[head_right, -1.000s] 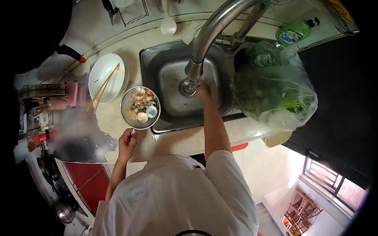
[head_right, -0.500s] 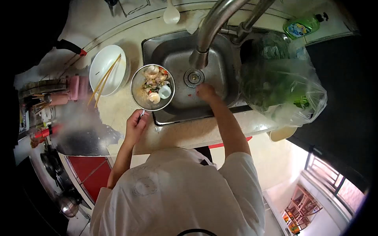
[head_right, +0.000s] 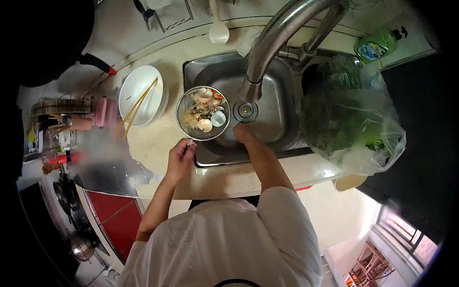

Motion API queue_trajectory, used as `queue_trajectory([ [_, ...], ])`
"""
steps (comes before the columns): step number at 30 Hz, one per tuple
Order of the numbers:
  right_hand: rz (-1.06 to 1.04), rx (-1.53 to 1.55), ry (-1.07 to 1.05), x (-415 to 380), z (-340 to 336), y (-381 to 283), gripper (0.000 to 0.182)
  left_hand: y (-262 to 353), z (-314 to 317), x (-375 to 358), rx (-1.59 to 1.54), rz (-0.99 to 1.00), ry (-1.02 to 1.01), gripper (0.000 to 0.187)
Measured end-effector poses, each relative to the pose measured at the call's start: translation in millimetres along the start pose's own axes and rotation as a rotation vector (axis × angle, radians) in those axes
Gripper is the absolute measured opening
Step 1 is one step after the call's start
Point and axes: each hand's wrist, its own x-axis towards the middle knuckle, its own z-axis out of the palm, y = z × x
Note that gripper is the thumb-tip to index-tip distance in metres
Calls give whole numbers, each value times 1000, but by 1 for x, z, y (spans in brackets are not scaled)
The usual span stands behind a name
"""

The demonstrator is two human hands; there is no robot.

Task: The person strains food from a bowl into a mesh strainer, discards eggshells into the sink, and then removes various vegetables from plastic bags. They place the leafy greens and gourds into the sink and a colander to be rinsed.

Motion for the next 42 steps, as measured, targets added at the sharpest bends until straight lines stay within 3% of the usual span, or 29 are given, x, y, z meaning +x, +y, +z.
queue_trajectory([
  [1, 76, -33, -97, -27, -37, -10, 18, -1, 1, -2, 16, -2, 0, 7],
  [4, 135, 280, 164, -74, -104, -10, 17, -7, 4, -3, 71, -38, 22, 8],
  [5, 147, 413, 254, -86, -117, -9, 19, -11, 6, -4, 83, -71, 20, 9],
  [6, 57, 525, 510, -103, -119, -11, 14, -13, 9, -5, 82, -75, 48, 10],
  [8, 62, 819, 672, -157, -163, -47, 14, -15, 19, -8, 76, -73, 83, 11],
  [9, -33, 864, 805, -169, -176, -64, 12, -16, 22, -9, 22, -65, 80, 10],
  [10, -119, 825, 939, -175, -183, -78, 12, -11, 25, -10, 4, -92, 64, 10],
  [13, 15, 402, 876, -163, -176, -104, 15, -21, 35, -17, -95, -59, -26, 8],
  [15, 40, 277, 844, -163, -172, -117, 16, 13, 37, -30, -282, -242, -85, 9],
  [17, 77, 378, 963, -182, -181, -130, 22, 20, 38, -39, -283, -145, -132, 10],
  [18, 93, 298, 888, -195, -186, -132, 24, 21, 36, -45, -293, -142, -144, 10],
  [21, 70, 277, 1282, -211, -185, -135, 24, 18, 34, -41, -281, -153, -209, 11],
  [24, 10, 335, 1350, -253, -181, -133, 24, 11, 37, -36, -273, -171, -231, 11],
  [26, 135, 306, 1269, -286, -158, -125, 25, -1, 35, -32, -268, -154, -258, 11],
  [28, 267, 335, 1342, -318, -127, -94, 22, -1, 39, -39, -326, -173, -275, 11],
  [29, 491, 308, 1349, -330, -106, -70, 23, 1, 40, -42, -352, -182, -276, 11],
  [30, 604, 419, 1445, -348, -89, -44, 24, 5, 41, -47, -353, -180, -284, 11],
  [32, 843, 681, 1392, -392, -85, 12, 18, 17, 45, -56, -355, -162, -295, 10],
  [33, 864, 656, 1549, -402, -76, 52, 18, 21, 45, -56, -355, -151, -296, 10],
  [34, 852, 959, 1605, -412, -73, 94, 21, 23, 45, -58, -355, -144, -299, 10],
  [36, 883, 1086, 1669, -433, -88, 152, 25, 29, 49, -59, -356, -108, -306, 9],
  [39, 1010, 922, 1663, -431, -107, 235, 34, 42, 66, -64, -393, -59, -270, 9],
  [42, 1436, 689, 1546, -417, -140, 281, 42, 45, 98, -72, -416, -85, -166, 9],
])
